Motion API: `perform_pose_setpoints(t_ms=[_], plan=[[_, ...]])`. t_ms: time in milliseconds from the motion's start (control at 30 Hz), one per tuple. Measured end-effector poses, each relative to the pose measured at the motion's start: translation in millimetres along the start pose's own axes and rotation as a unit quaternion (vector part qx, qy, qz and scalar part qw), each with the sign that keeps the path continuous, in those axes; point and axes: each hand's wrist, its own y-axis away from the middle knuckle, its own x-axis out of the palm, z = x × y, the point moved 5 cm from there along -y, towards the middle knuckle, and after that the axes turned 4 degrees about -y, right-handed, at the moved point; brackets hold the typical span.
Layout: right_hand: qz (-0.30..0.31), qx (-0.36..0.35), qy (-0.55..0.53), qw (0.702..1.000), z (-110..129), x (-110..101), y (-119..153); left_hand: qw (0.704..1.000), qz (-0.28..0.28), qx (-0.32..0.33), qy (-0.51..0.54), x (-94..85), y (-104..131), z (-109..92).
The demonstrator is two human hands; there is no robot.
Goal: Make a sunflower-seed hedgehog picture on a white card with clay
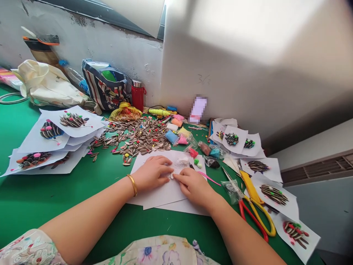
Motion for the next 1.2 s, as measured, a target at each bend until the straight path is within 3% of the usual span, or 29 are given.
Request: perform_pose_setpoints(t_ms=[333, 800, 1000, 1200], plan=[[-0.044, 0.014, -0.053, 0.998, -10.4, -6.6, 1.9, 1.000, 0.004, -0.004, -0.008, -1.5, -2.3, -0.1], [-0.036, -0.010, -0.010, 0.999, -2.3, -0.5, -0.4, 1.000, -0.004, -0.006, -0.004, -1.9, -1.5, 0.4], [-0.006, -0.007, 0.039, 0.999, 3.2, 4.3, -3.0, 1.000, -0.014, -0.003, -0.004, -2.2, -1.7, 1.2], [-0.029, 0.010, -0.001, 1.000, -1.4, 3.8, -2.3, 1.000, -0.017, 0.000, -0.001, -1.2, -2.4, 2.1]])
